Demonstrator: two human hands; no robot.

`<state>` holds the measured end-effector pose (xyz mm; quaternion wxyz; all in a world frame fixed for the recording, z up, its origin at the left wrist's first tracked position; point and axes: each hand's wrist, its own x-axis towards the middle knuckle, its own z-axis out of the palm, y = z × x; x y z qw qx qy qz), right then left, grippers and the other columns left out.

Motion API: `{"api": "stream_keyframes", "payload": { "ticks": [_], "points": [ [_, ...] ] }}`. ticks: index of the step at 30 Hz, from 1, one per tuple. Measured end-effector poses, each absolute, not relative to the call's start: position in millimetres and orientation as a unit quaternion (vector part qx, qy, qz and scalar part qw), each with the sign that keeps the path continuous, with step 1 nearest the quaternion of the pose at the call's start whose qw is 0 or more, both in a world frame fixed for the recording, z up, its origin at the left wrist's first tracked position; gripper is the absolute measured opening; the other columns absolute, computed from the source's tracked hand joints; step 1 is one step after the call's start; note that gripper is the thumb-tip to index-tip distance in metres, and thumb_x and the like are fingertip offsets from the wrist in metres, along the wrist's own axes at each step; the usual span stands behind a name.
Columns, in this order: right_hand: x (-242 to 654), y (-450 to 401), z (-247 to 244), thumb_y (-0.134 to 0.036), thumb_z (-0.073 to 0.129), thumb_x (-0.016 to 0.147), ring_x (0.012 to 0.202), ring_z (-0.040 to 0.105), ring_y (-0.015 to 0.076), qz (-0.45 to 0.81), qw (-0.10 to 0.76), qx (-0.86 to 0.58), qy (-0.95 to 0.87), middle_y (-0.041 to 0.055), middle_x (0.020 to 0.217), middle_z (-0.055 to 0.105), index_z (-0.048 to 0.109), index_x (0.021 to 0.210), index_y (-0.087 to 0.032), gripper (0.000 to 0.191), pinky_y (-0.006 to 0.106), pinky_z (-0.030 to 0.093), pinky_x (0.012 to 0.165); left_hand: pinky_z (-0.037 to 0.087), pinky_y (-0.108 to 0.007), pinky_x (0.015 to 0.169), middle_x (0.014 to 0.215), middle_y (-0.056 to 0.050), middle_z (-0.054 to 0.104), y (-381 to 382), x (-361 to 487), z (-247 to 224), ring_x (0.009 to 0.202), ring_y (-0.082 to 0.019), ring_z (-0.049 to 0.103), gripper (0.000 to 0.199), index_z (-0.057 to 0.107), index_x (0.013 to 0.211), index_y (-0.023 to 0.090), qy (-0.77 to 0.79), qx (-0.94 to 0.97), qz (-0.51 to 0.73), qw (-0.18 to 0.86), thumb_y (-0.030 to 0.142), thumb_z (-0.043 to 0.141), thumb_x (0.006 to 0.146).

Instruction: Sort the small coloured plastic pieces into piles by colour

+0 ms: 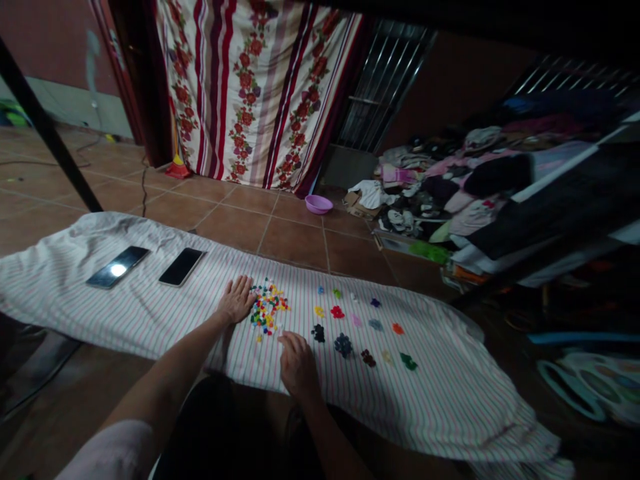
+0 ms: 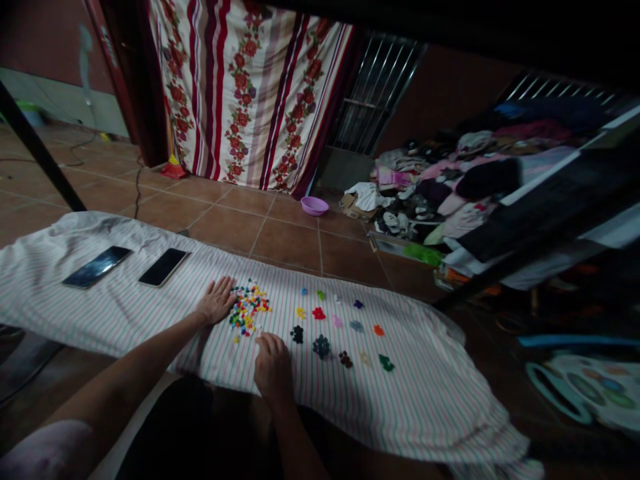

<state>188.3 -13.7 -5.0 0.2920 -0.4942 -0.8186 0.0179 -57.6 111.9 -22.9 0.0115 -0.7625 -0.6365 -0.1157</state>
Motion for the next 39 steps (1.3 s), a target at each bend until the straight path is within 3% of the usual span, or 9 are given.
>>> {"api": "stream_keyframes", "payload": {
  "ticks": [8, 14, 21, 24, 32, 39],
  "points": [
    [189, -14, -7, -0.005, 0.043, 0.082, 0.116, 0.055, 0.0218, 0.006, 0.289, -0.497, -0.818, 0.0098, 0.118, 0.066, 0.065, 0.115, -0.018, 0.041, 0.039, 0.048, 0.101, 0.027, -0.050, 0.119, 0.159, -0.012, 0.033, 151, -20, -14, 0.150, -0.027, 0.025, 0.062, 0.034, 0.152, 0.018, -0.620, -0.776, -0.106, -0.035, 0.048, 0.021, 0.099],
    [188, -14, -10, -0.004, 0.042, 0.081, 0.115, 0.055, 0.0222, 0.006, 0.304, -0.498, -0.813, 0.0099, 0.118, 0.066, 0.065, 0.113, -0.017, 0.042, 0.039, 0.047, 0.101, 0.034, -0.051, 0.115, 0.152, -0.009, 0.045, 161, -16, -16, 0.146, -0.027, 0.034, 0.053, 0.044, 0.146, 0.026, -0.535, -0.832, -0.148, -0.015, 0.044, 0.025, 0.099],
    [187, -14, -6, -0.005, 0.045, 0.079, 0.117, 0.054, 0.0222, 0.023, 0.281, -0.510, -0.812, 0.0096, 0.119, 0.066, 0.066, 0.113, -0.018, 0.042, 0.038, 0.047, 0.101, 0.038, -0.048, 0.114, 0.142, -0.009, 0.057, 145, -12, -12, 0.138, -0.021, 0.044, 0.047, 0.055, 0.135, 0.022, -0.436, -0.883, -0.175, -0.011, 0.039, 0.028, 0.100],
    [186, -14, -3, -0.004, 0.044, 0.079, 0.117, 0.054, 0.0223, 0.028, 0.278, -0.510, -0.813, 0.0093, 0.119, 0.066, 0.066, 0.113, -0.019, 0.043, 0.038, 0.047, 0.101, 0.038, -0.046, 0.115, 0.144, -0.011, 0.054, 124, -11, -7, 0.140, -0.022, 0.042, 0.049, 0.054, 0.137, 0.020, -0.417, -0.892, -0.172, -0.005, 0.040, 0.028, 0.100],
    [184, -14, -3, -0.005, 0.044, 0.082, 0.116, 0.054, 0.0231, 0.028, 0.297, -0.504, -0.810, 0.0093, 0.119, 0.066, 0.067, 0.114, -0.018, 0.043, 0.039, 0.047, 0.101, 0.037, -0.050, 0.114, 0.154, -0.010, 0.042, 71, -26, 5, 0.146, -0.026, 0.033, 0.055, 0.042, 0.147, 0.027, -0.436, -0.887, -0.152, 0.004, 0.049, 0.036, 0.097],
    [185, -14, -7, -0.006, 0.045, 0.083, 0.118, 0.052, 0.0225, 0.011, 0.297, -0.499, -0.814, 0.0105, 0.120, 0.066, 0.067, 0.116, -0.016, 0.040, 0.038, 0.045, 0.102, 0.027, -0.053, 0.117, 0.161, -0.010, 0.029, 26, -39, -1, 0.150, -0.034, 0.021, 0.069, 0.032, 0.152, 0.029, -0.478, -0.865, -0.137, 0.060, 0.064, 0.036, 0.093]
  ]
}}
